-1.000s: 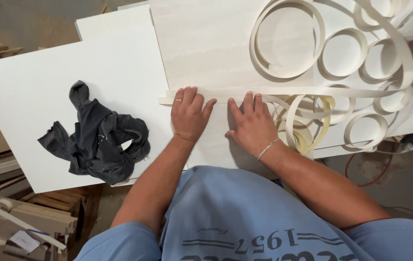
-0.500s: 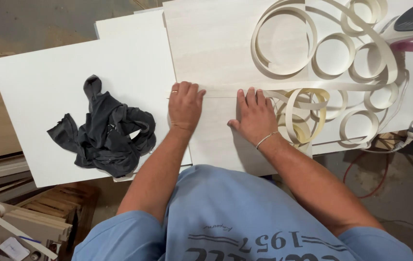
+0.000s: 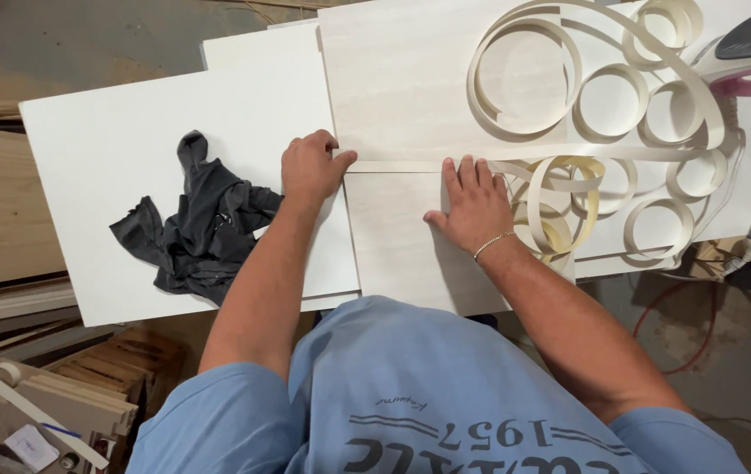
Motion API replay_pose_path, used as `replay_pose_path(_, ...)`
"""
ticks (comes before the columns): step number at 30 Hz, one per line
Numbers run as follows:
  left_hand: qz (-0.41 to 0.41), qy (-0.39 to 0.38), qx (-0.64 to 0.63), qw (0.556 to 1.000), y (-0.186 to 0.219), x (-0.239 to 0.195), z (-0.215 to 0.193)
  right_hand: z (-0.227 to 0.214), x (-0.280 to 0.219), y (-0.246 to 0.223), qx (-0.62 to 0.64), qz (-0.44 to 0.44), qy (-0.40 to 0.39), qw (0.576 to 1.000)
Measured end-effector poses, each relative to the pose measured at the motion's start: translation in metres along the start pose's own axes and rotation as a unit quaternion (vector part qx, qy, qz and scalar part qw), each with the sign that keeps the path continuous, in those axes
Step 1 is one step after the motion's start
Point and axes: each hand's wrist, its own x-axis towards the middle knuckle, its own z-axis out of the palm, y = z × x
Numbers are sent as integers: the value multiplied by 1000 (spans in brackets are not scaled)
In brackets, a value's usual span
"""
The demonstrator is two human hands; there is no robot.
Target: Applying edge banding tape to the edge of a wooden panel
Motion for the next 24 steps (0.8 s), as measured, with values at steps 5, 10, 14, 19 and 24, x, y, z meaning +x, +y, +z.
replay_pose_path(5, -17, -57, 36, 998, 1, 12, -9, -2, 0, -1, -1, 0, 4, 1000)
replay_pose_path(10, -4, -129, 61, 990, 3, 13, -22, -2, 0, 0, 5, 4, -4, 1000)
replay_pose_path(14, -15, -169, 62, 984, 7, 19, -30, 1, 1, 0, 15, 7, -7, 1000)
replay_pose_path(19, -43, -189, 38, 980, -8, 33, -17, 2, 2, 1, 24, 5, -15, 1000)
replay_pose_path(24, -48, -202, 21, 978, -12, 37, -16, -1, 2, 1, 21, 5, -19, 1000)
